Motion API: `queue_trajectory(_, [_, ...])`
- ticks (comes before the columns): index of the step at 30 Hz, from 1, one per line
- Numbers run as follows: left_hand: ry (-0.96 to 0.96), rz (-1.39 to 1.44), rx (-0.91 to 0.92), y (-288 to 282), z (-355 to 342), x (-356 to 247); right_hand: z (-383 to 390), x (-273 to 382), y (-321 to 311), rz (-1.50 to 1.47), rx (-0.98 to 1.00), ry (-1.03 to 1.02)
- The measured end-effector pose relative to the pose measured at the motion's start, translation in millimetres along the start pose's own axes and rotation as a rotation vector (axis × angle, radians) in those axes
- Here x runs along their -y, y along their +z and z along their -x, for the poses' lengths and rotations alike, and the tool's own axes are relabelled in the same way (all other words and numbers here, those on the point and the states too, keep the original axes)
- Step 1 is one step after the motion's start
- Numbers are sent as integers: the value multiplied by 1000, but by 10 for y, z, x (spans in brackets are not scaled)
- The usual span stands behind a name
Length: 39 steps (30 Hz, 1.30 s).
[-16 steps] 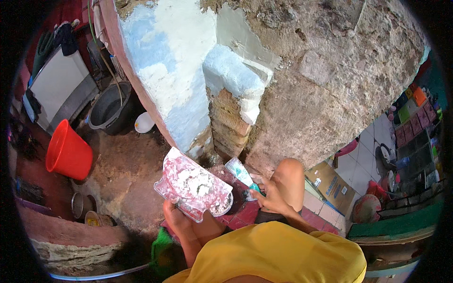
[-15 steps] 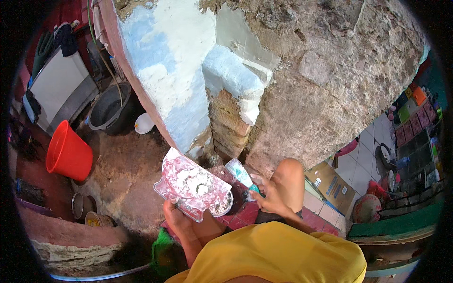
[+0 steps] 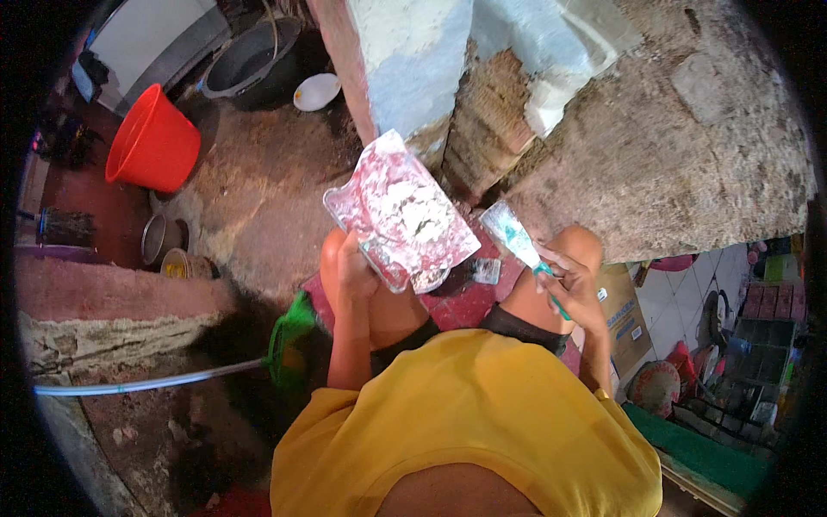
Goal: The person uses a putty knife to apply white patching compound from a tray onto a damaged wall surface.
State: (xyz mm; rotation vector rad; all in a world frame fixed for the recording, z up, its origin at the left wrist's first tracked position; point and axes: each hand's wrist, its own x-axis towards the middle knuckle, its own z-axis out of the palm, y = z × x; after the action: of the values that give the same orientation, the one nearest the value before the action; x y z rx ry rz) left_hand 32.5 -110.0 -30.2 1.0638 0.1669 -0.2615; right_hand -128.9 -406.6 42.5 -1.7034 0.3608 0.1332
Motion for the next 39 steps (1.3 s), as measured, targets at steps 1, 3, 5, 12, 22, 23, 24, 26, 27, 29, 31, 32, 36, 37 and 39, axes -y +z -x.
queue_trajectory(1, [-6, 83, -18, 277, 135, -195, 32, 17, -40, -33, 72, -28])
queue_trajectory(3, [11, 106, -22, 301, 171, -206, 97, 57, -64, 1, 182, 32])
queue_trajectory(5, [-37, 175, -4, 208, 127, -138, 133, 138, 16, 35, 240, 59])
queue_trajectory(12, [-209, 22, 25, 73, 55, -78, 108, 103, 275, 73, 130, 46])
queue_trajectory(22, [-372, -64, 122, 91, 89, -133, -94, 12, 372, 15, 136, -42])
queue_trajectory(23, [-352, -79, 129, 103, 109, -147, -95, -5, 377, 18, 135, -44])
queue_trajectory(24, [-331, -95, 137, 123, 125, -174, -100, -18, 384, 19, 132, -48])
queue_trajectory(26, [-295, -150, 130, 137, 158, -202, -92, -37, 392, 39, 121, -41])
queue_trajectory(27, [-292, -159, 125, 126, 154, -189, -86, -87, 395, 111, 105, -83])
queue_trajectory(29, [-349, -105, 105, 66, 59, -88, -79, -192, 415, 253, 73, -166])
queue_trajectory(31, [-361, -67, 116, 85, 86, -82, -66, -158, 444, 221, 36, -215])
queue_trajectory(32, [-355, -51, 115, 92, 97, -80, -63, -130, 455, 207, 21, -241])
queue_trajectory(36, [-322, 10, 104, -11, 58, 39, -96, -140, 468, 251, 1, -307])
queue_trajectory(37, [-323, 33, 106, -101, 16, 105, -76, -124, 466, 273, 1, -275])
queue_trajectory(39, [-315, 73, 122, -68, 13, 90, -66, -118, 455, 297, -13, -254])
